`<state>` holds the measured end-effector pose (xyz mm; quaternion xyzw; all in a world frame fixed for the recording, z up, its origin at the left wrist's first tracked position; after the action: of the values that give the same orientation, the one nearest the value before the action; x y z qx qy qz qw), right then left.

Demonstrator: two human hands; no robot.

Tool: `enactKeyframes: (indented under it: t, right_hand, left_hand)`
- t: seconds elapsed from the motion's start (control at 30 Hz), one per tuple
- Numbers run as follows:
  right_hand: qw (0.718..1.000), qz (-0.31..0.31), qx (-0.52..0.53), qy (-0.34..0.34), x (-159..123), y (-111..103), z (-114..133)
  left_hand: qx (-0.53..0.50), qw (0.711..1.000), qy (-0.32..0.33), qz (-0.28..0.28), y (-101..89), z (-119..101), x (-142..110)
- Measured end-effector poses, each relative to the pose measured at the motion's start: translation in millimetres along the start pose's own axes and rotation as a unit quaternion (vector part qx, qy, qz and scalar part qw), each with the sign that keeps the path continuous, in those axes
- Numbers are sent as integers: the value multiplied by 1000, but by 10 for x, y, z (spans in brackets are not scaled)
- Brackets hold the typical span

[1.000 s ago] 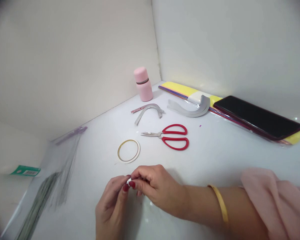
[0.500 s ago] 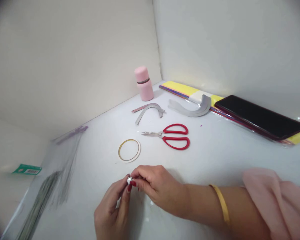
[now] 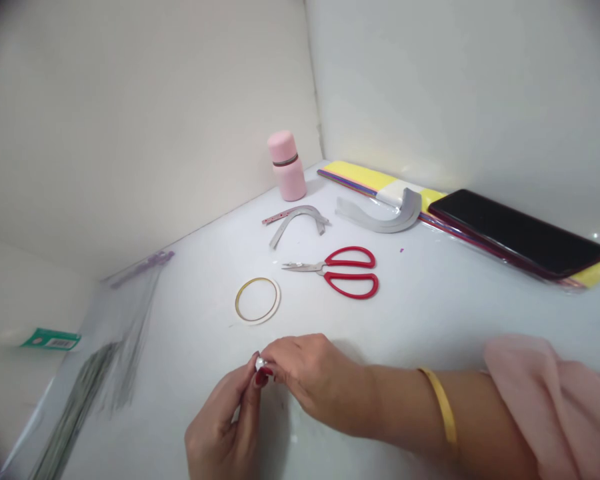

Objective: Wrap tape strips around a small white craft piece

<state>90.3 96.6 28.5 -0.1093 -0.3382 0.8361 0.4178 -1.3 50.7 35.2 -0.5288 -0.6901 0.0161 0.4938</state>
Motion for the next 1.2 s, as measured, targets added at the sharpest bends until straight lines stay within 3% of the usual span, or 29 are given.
enactKeyframes:
  t: [0.33,0.57,0.93,1.2]
  right_hand:
    - [999,13,30,29,16,7,-29]
    - [997,-6,49,58,74,-20,-114]
    - [995,34,68,62,88,30,-115]
    - [998,22,59,25,59,20,-85]
  left_hand:
    - [34,999,14,-6,-6,-22,-37]
    - [-14,996,-84,-3,23,162,-43]
    - [11,1000,-28,-3,-43,57,63]
    - [-50,991,-122,-17,4,205,-16]
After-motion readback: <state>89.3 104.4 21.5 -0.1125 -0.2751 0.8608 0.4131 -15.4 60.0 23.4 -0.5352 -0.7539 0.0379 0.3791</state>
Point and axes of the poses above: each hand's wrist, its own x-axis towards the middle knuckle, its own y-axis out of the palm, z = x × y, the point moved 9 cm from there along x, towards the middle knuckle, and after that the axes turned 15 degrees about y, right-handed, at the moved point
